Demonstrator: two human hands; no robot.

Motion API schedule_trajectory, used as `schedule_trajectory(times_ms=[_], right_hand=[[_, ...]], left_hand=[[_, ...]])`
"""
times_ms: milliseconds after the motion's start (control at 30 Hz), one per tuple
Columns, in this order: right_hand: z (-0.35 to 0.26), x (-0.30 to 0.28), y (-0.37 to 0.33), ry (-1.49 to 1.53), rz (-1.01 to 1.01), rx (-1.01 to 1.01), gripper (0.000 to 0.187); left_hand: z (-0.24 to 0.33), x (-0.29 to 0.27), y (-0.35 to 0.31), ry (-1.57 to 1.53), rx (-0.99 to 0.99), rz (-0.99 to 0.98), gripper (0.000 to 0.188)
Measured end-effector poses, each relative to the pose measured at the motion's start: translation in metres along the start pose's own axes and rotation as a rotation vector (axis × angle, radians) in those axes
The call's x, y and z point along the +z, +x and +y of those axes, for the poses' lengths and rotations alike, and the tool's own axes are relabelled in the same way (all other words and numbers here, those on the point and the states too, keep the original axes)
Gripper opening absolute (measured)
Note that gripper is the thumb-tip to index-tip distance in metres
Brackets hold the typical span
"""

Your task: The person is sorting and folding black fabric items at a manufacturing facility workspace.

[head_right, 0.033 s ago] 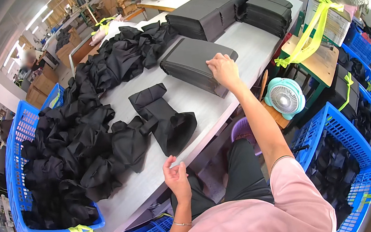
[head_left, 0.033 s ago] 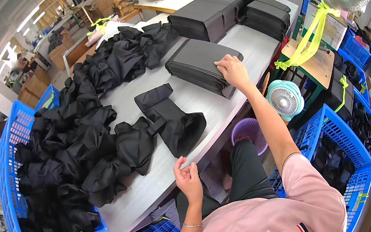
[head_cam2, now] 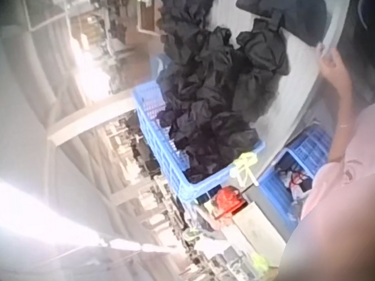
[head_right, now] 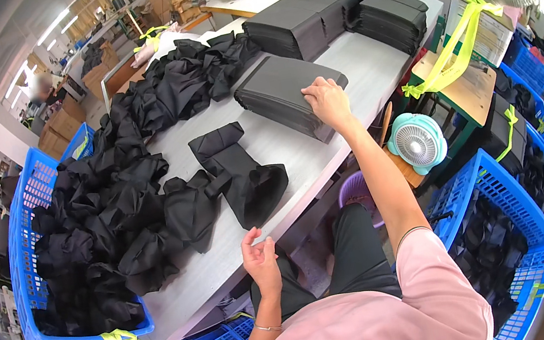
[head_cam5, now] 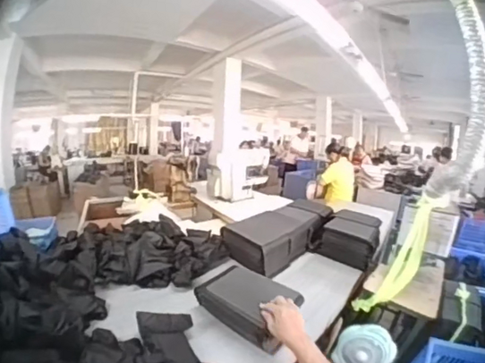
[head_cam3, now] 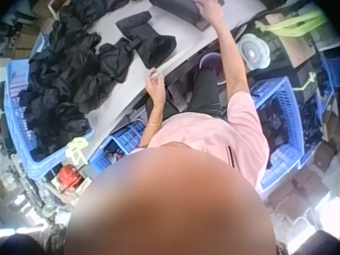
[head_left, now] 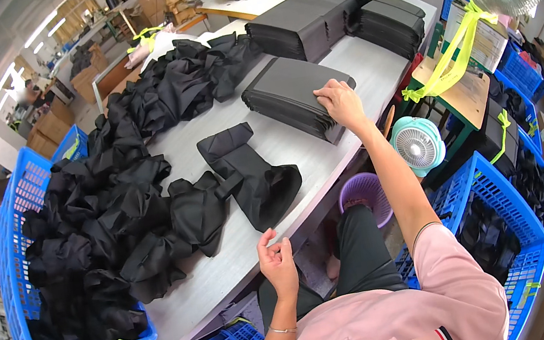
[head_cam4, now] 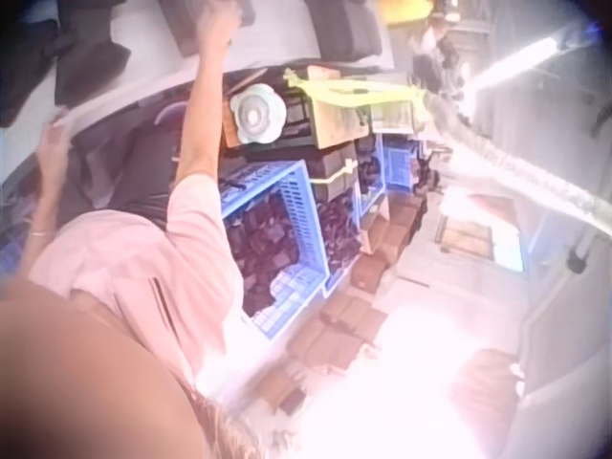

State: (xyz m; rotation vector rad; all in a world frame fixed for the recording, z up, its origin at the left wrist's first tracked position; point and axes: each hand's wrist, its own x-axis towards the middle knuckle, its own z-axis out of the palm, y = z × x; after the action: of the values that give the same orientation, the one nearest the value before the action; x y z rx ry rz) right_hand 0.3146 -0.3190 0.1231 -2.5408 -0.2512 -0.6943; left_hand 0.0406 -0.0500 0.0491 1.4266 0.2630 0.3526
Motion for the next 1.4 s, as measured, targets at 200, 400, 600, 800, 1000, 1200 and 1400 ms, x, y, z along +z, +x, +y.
schedule_trajectory(times_ms=[200, 400, 600, 800, 1000, 1200, 1400], right_hand=[[-0.023, -0.011, 0.0, -0.083, -0.034, -0.051, 0.038], [-0.005, -0.016, 0.014, -0.104, -0.152, -0.142, 0.042], [-0.039, 0.012, -0.001, -0.654, -0.15, -0.379, 0.028], [-0.049, -0.03, -0.023, -0.625, 0.011, -0.482, 0.026], [-0.143, -0.059, -0.197, -0.532, -0.07, -0.373, 0.04], [-0.144, -0.04, -0.282, -0.114, -0.26, -0.164, 0.02], [-0.158, -0.081, -0.3, 0.249, -0.276, 0.076, 0.016]], left_hand=[[-0.014, -0.001, -0.015, -0.073, -0.103, -0.192, 0.029], [-0.011, 0.006, -0.032, -0.064, -0.189, -0.318, 0.029], [-0.011, 0.003, -0.038, -0.059, -0.226, -0.368, 0.029], [-0.005, 0.005, -0.036, -0.049, -0.332, -0.483, 0.028], [-0.031, 0.012, -0.019, -0.444, -0.595, -0.636, 0.076], [-0.059, 0.044, -0.037, -0.599, -0.903, -0.76, 0.088], [-0.074, 0.05, -0.042, -0.873, -0.952, -0.892, 0.104]])
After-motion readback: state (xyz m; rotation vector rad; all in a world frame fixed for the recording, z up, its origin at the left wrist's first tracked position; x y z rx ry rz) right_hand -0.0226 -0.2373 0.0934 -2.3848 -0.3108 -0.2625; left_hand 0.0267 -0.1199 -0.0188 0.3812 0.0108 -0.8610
